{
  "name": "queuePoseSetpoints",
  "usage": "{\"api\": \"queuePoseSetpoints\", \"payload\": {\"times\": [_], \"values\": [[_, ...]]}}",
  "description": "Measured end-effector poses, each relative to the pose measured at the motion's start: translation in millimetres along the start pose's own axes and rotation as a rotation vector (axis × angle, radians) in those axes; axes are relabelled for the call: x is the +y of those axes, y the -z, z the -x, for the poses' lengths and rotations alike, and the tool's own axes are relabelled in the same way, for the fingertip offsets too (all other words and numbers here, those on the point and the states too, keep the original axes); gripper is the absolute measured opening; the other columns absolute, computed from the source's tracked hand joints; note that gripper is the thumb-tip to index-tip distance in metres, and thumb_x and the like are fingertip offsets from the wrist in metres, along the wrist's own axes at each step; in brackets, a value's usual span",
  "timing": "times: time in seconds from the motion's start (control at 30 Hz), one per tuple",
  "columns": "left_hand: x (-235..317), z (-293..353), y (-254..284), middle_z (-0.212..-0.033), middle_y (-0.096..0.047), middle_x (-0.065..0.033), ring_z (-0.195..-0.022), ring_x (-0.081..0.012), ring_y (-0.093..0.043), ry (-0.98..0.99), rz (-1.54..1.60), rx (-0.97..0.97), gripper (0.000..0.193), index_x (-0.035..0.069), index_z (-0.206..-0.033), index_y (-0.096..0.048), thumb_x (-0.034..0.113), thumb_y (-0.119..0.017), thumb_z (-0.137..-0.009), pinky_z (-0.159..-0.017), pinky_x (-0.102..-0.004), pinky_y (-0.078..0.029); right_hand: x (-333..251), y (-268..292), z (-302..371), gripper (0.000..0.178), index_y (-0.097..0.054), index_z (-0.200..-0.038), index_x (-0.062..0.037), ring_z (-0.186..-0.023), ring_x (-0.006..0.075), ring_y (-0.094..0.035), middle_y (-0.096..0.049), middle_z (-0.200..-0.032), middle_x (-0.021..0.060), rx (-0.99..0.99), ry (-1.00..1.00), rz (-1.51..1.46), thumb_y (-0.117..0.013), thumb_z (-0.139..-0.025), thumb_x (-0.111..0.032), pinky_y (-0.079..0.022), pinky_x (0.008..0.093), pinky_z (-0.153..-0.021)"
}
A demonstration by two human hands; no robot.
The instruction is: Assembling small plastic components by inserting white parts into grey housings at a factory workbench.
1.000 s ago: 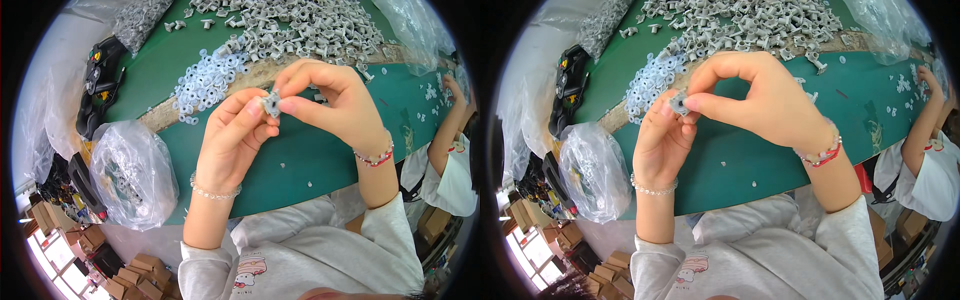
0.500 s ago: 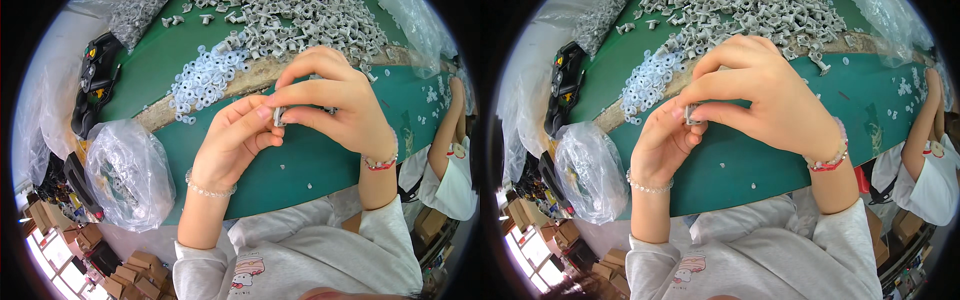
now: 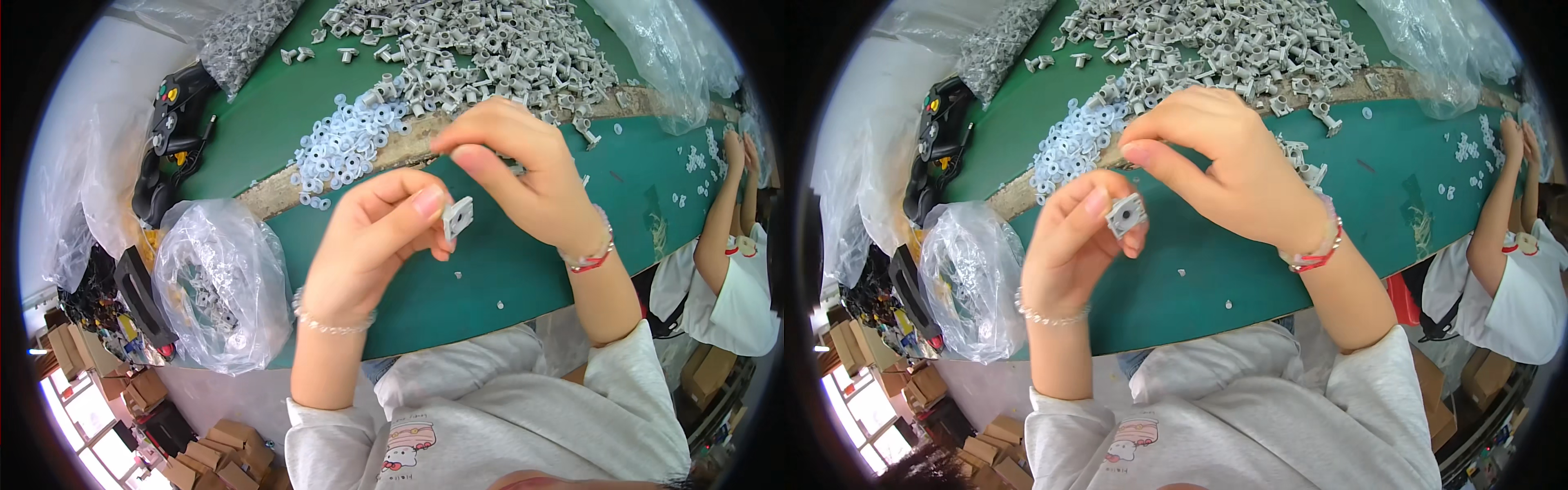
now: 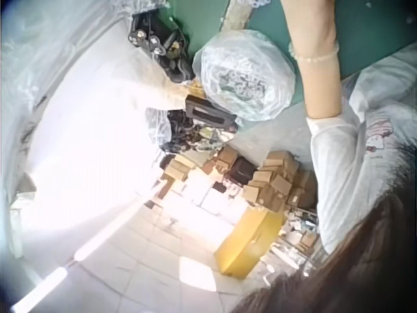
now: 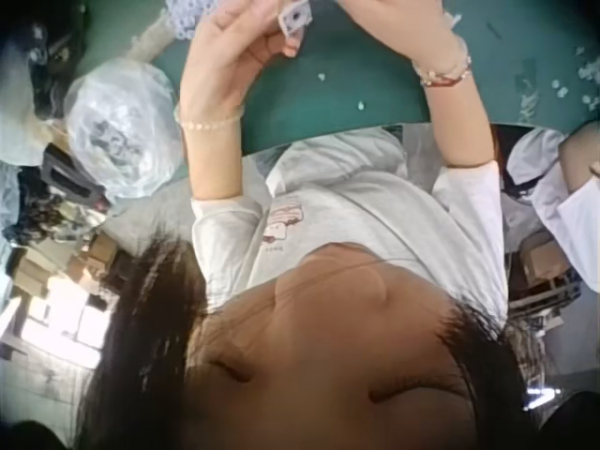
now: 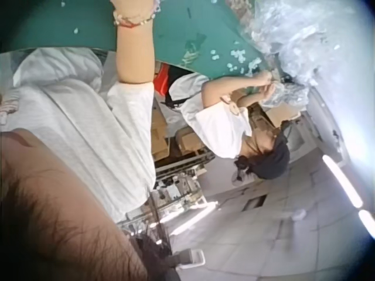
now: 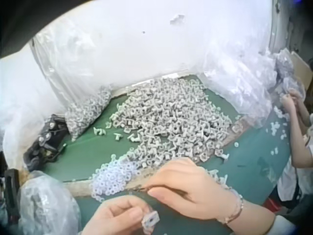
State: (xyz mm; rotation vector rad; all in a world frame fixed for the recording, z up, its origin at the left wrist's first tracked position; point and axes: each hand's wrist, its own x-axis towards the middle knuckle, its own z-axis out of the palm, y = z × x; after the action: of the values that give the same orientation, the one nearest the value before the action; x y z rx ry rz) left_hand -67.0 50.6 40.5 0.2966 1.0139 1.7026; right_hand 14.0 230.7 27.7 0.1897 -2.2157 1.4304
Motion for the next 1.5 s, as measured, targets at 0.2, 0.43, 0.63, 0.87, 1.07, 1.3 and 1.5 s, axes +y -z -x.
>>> {"api": "queuePoseSetpoints", "payload": {"times": [0.2, 0.43, 0.63, 0.87, 1.07, 1.3, 1.5], "values": [[55, 51, -6, -0.090, -0.063, -0.0061, -0.085, -0.0133, -0.058, -0.408, -0.971, 0.426, 0.011, -0.003, -0.091, -0.060, 0.002, -0.065, -0.082, -0.080, -0.0257, -0.045, 15, -12, 9, 0.041, -0.058, -0.117, -0.0123, -0.109, 0.0282, -0.049, -0.052, -0.117, 0.0071, -0.129, 0.063, 0.851, -0.066, -0.077, -0.010, -0.036, 0.0419, -0.094], [88, 131, 23, -0.112, -0.058, -0.0146, -0.108, -0.0278, -0.053, -0.425, -2.043, 1.299, 0.015, -0.002, -0.098, -0.058, 0.005, -0.056, -0.085, -0.095, -0.0372, -0.038, 22, -30, 0, 0.031, -0.061, -0.106, -0.0071, -0.097, 0.0230, -0.052, -0.055, -0.101, 0.0061, -0.080, 0.090, 0.827, -0.061, -0.075, -0.005, -0.039, 0.0370, -0.084], [55, 72, -2, -0.114, -0.057, -0.0162, -0.107, -0.0318, -0.052, -0.718, -1.876, 0.903, 0.023, 0.000, -0.100, -0.058, 0.002, -0.057, -0.077, -0.096, -0.0397, -0.037, 33, -46, -6, 0.020, -0.063, -0.098, -0.0073, -0.086, 0.0231, -0.055, -0.056, -0.091, 0.0053, -0.027, 0.073, 0.848, -0.064, -0.077, -0.005, -0.043, 0.0344, -0.075], [-2, -31, -17, -0.099, -0.058, -0.0106, -0.096, -0.0296, -0.054, -0.863, -1.674, 0.423, 0.014, 0.004, -0.089, -0.057, 0.005, -0.062, -0.076, -0.088, -0.0430, -0.038, 31, -34, -10, 0.012, -0.056, -0.081, -0.0064, -0.082, 0.0227, -0.055, -0.053, -0.084, 0.0059, 0.053, 0.093, 0.776, -0.061, -0.070, -0.005, -0.044, 0.0341, -0.071], [-14, -41, -22, -0.090, -0.057, -0.0095, -0.089, -0.0281, -0.054, -0.911, -1.595, 0.437, 0.016, 0.005, -0.089, -0.057, 0.004, -0.063, -0.075, -0.083, -0.0398, -0.038, 26, -1, -9, 0.006, -0.056, -0.083, -0.0017, -0.067, 0.0180, -0.063, -0.065, -0.080, 0.0079, 0.369, -0.172, 0.261, -0.061, -0.080, -0.002, -0.050, 0.0283, -0.062], [-51, -46, -39, -0.095, -0.058, -0.0087, -0.091, -0.0263, -0.054, -0.650, -1.602, 0.094, 0.021, 0.006, -0.093, -0.060, 0.004, -0.067, -0.074, -0.075, -0.0359, -0.042, 6, 24, -7, 0.015, -0.056, -0.104, 0.0013, -0.076, 0.0079, -0.058, -0.067, -0.097, 0.0084, 0.517, -0.262, -0.143, -0.058, -0.089, -0.002, -0.048, 0.0209, -0.070], [-36, -34, -26, -0.080, -0.059, -0.0112, -0.073, -0.0215, -0.059, -0.501, -1.224, 0.289, 0.017, 0.001, -0.090, -0.058, 0.000, -0.066, -0.076, -0.063, -0.0310, -0.048, 7, 10, -1, 0.013, -0.062, -0.101, 0.0002, -0.080, 0.0056, -0.056, -0.064, -0.094, 0.0027, 0.319, -0.203, -0.091, -0.060, -0.088, -0.001, -0.045, 0.0194, -0.069]]}}
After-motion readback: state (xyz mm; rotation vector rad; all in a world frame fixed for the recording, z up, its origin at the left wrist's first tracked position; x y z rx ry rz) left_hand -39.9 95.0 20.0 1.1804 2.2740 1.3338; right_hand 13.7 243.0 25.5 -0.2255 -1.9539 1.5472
